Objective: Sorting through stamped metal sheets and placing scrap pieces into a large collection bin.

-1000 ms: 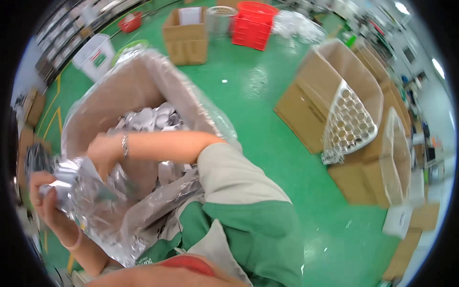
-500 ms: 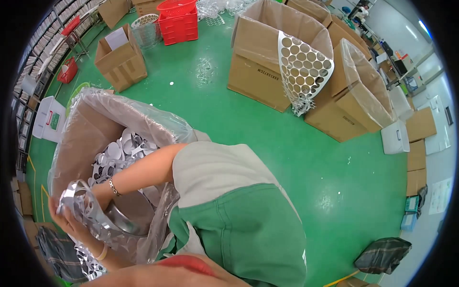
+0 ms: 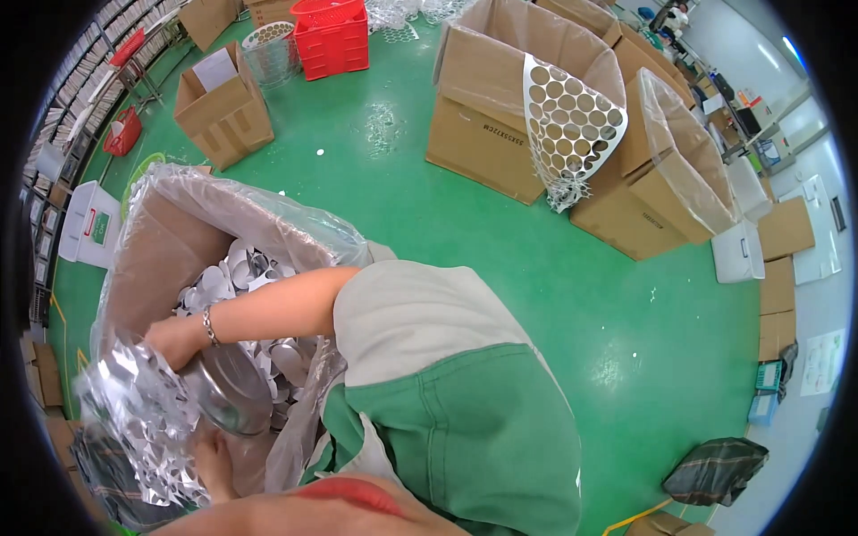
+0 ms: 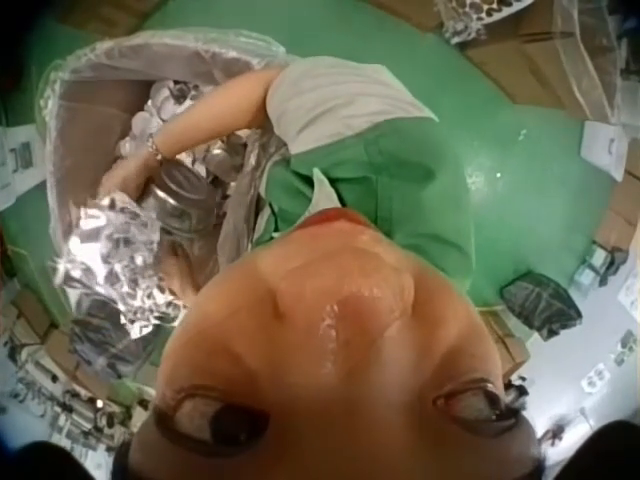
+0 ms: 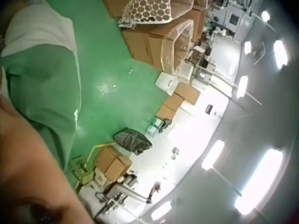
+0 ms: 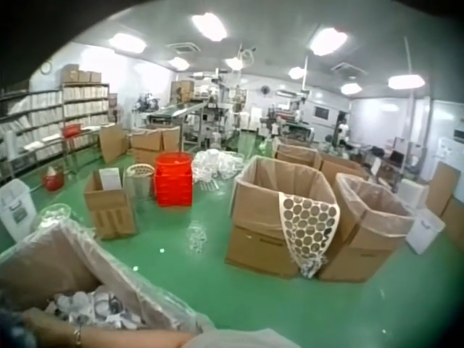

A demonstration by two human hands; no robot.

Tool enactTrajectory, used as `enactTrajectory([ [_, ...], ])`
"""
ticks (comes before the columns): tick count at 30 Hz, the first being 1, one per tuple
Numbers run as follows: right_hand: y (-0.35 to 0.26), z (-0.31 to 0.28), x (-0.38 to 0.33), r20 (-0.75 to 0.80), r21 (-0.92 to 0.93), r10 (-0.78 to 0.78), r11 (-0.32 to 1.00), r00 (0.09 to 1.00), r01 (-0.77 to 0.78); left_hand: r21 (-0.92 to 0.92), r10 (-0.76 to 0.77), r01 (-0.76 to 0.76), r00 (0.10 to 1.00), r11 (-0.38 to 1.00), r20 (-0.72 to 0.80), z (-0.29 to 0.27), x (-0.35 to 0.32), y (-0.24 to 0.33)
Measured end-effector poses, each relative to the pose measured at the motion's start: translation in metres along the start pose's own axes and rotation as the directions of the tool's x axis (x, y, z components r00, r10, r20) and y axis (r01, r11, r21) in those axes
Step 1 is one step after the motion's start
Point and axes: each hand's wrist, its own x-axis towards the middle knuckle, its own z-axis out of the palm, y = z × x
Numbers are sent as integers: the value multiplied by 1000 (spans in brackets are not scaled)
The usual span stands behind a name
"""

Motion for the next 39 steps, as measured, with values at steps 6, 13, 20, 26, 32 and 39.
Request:
enactTrajectory([
  [6, -28, 10, -6, 72, 54, 34, 998, 997, -38, 608, -289, 227, 957, 761, 5, 68, 20, -172],
  [13, -24, 17, -15, 113, 106, 80, 990, 990, -92, 328, -352, 325, 936, 887, 25, 67, 18, -120],
  [20, -18, 9, -19, 106, 113, 71, 990, 992, -83, -21, -417, 419, 907, 908, 66, 60, 48, -73],
  [26, -20, 4, -14, 43, 118, 58, 991, 997, -63, -588, -377, 338, 924, 735, 60, 55, 19, -74],
  [32, -1, -2, -6, -53, -14, 163, 986, 985, -164, -574, -264, 172, 961, 801, -81, 37, 24, -47],
  [39, 21, -12, -2, -166, -51, 134, 988, 977, -145, -484, -237, 337, 937, 807, 257, 39, 24, -54],
])
